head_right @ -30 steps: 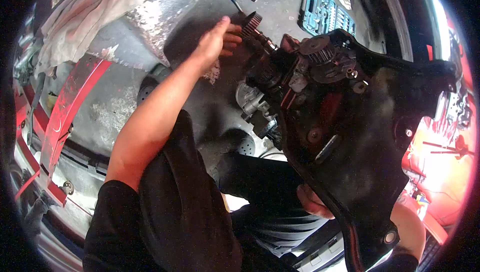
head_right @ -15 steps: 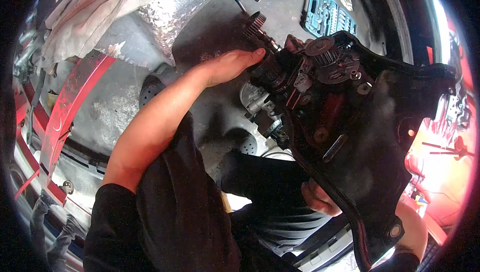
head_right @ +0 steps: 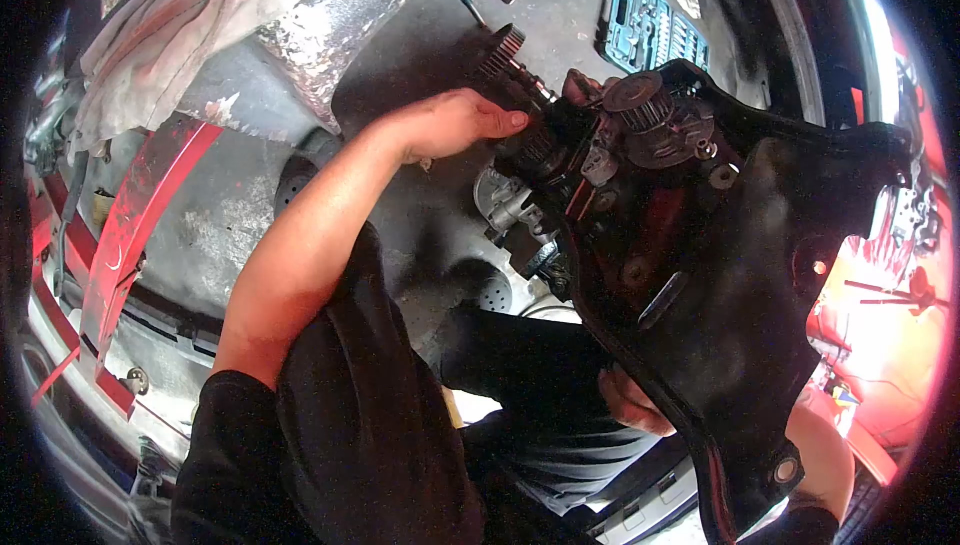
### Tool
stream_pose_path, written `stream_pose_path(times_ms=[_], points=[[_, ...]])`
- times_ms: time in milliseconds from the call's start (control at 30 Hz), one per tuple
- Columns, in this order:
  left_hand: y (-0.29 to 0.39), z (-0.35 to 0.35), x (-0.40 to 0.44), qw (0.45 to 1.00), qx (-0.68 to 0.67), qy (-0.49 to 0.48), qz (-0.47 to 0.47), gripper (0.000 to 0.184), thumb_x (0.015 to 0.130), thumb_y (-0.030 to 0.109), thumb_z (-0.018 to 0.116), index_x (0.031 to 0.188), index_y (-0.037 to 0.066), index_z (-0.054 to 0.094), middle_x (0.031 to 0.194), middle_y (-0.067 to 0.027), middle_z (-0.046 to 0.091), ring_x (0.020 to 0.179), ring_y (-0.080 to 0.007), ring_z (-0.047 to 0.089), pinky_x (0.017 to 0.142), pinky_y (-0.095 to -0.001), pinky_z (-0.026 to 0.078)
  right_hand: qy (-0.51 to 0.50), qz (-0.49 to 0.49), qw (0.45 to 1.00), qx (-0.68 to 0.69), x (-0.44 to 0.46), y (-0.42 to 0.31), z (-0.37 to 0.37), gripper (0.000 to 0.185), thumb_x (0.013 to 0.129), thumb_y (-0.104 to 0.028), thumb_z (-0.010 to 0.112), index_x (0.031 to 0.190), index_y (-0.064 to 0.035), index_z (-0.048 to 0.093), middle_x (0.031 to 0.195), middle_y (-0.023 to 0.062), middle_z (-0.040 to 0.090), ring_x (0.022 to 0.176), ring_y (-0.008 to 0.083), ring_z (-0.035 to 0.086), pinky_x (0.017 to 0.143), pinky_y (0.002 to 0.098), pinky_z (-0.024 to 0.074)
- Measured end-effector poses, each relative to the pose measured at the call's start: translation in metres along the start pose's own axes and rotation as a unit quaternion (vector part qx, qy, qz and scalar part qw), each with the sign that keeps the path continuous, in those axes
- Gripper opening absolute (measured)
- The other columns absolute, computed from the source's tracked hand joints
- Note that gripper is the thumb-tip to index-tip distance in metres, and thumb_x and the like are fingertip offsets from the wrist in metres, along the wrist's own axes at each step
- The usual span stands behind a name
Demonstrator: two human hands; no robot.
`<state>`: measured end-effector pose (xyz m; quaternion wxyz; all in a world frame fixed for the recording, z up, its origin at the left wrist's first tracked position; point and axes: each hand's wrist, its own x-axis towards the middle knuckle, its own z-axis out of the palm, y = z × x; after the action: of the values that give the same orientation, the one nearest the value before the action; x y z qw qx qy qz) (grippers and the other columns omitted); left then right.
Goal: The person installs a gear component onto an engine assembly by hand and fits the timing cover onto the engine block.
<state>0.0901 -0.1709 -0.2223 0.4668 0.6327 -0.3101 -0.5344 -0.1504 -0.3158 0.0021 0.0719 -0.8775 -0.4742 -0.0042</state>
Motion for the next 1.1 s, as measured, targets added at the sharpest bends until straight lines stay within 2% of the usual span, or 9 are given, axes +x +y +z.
stream_pose_path(times_ms=[100, 167, 200, 333, 600, 667, 900, 967, 1100], points=[[0.002, -0.006, 0.008, 0.999, 0.033, 0.007, -0.003, 0.056, 0.091, 0.055, 0.059, 0.115, 0.005, 0.069, 0.112, -0.0122, 0.070, 0.104, -0.0185, 0.063, 0.090, -0.0344, 0.047, -0.007, -0.024, 1.000, 0.002, -0.001, 0.008, 0.003, 0.031, 0.059, -0.017, 0.066, 0.089, -0.0068, 0.069, 0.074, 0.0029, 0.057, 0.065, 0.0159, 0.057, 0.063, 0.0322, 0.0501], [0.000, -0.003, 0.020, 0.968, -0.006, 0.238, 0.080, 0.052, 0.089, 0.053, 0.061, 0.107, 0.005, 0.070, 0.101, -0.0164, 0.071, 0.096, -0.0276, 0.068, 0.085, -0.0384, 0.051, 0.021, -0.034, 0.999, 0.018, -0.001, 0.008, 0.004, 0.032, 0.059, -0.017, 0.067, 0.089, -0.0067, 0.069, 0.074, 0.0029, 0.057, 0.066, 0.0160, 0.058, 0.063, 0.0320, 0.0503], [0.001, 0.003, 0.026, 0.955, -0.028, 0.273, 0.112, 0.050, 0.089, 0.051, 0.058, 0.101, 0.003, 0.069, 0.100, -0.0192, 0.070, 0.097, -0.0317, 0.068, 0.084, -0.0408, 0.051, 0.020, -0.037, 0.999, 0.013, -0.004, 0.005, 0.005, 0.032, 0.059, -0.017, 0.067, 0.089, -0.0066, 0.069, 0.074, 0.0029, 0.057, 0.066, 0.0161, 0.058, 0.063, 0.0321, 0.0504], [0.051, 0.021, 0.003, 0.953, 0.253, 0.165, -0.027, 0.062, 0.096, 0.055, 0.040, 0.108, 0.000, 0.068, 0.109, -0.0222, 0.068, 0.105, -0.0374, 0.064, 0.091, -0.0461, 0.051, 0.008, -0.043, 0.999, 0.004, -0.009, 0.001, 0.005, 0.033, 0.058, -0.017, 0.066, 0.089, -0.0064, 0.069, 0.074, 0.0031, 0.057, 0.066, 0.0164, 0.058, 0.064, 0.0323, 0.0506], [0.046, 0.032, 0.008, 0.957, 0.213, 0.185, -0.070, 0.058, 0.097, 0.049, 0.040, 0.109, 0.001, 0.068, 0.112, -0.0223, 0.067, 0.107, -0.0358, 0.064, 0.091, -0.0456, 0.051, 0.000, -0.079, 0.997, -0.012, -0.009, 0.006, 0.007, 0.035, 0.057, -0.018, 0.066, 0.090, -0.0059, 0.068, 0.074, 0.0035, 0.057, 0.067, 0.0170, 0.059, 0.064, 0.0326, 0.0510], [0.044, 0.031, 0.009, 0.955, 0.242, 0.162, -0.056, 0.055, 0.096, 0.047, 0.041, 0.107, 0.001, 0.068, 0.109, -0.0219, 0.068, 0.105, -0.0358, 0.065, 0.091, -0.0456, 0.051, 0.026, -0.043, 0.999, -0.013, -0.002, 0.008, 0.004, 0.036, 0.057, -0.018, 0.066, 0.090, -0.0058, 0.068, 0.074, 0.0036, 0.057, 0.067, 0.0171, 0.059, 0.064, 0.0326, 0.0511], [0.027, 0.033, 0.014, 0.945, 0.240, 0.221, -0.019, 0.055, 0.094, 0.047, 0.043, 0.105, 0.000, 0.068, 0.103, -0.0222, 0.069, 0.100, -0.0369, 0.066, 0.089, -0.0456, 0.052, -0.053, -0.046, 0.997, 0.019, 0.004, 0.010, -0.005, 0.036, 0.056, -0.017, 0.066, 0.090, -0.0058, 0.068, 0.075, 0.0036, 0.057, 0.066, 0.0174, 0.059, 0.062, 0.0337, 0.0514], [0.025, 0.027, 0.019, 0.958, 0.229, 0.170, 0.041, 0.055, 0.094, 0.048, 0.044, 0.106, 0.000, 0.068, 0.104, -0.0223, 0.068, 0.101, -0.0361, 0.066, 0.089, -0.0454, 0.051, -0.059, -0.035, 0.998, 0.015, 0.004, 0.002, -0.009, 0.036, 0.055, -0.015, 0.066, 0.090, -0.0058, 0.067, 0.074, 0.0032, 0.057, 0.065, 0.0172, 0.059, 0.062, 0.0340, 0.0515], [0.024, 0.033, 0.013, 0.940, 0.267, 0.213, 0.016, 0.055, 0.093, 0.049, 0.045, 0.107, 0.001, 0.067, 0.105, -0.0217, 0.068, 0.102, -0.0348, 0.065, 0.089, -0.0452, 0.051, -0.047, -0.006, 0.999, 0.010, 0.000, 0.003, -0.002, 0.034, 0.057, -0.012, 0.067, 0.090, -0.0064, 0.067, 0.074, 0.0017, 0.056, 0.064, 0.0167, 0.058, 0.062, 0.0341, 0.0517]])
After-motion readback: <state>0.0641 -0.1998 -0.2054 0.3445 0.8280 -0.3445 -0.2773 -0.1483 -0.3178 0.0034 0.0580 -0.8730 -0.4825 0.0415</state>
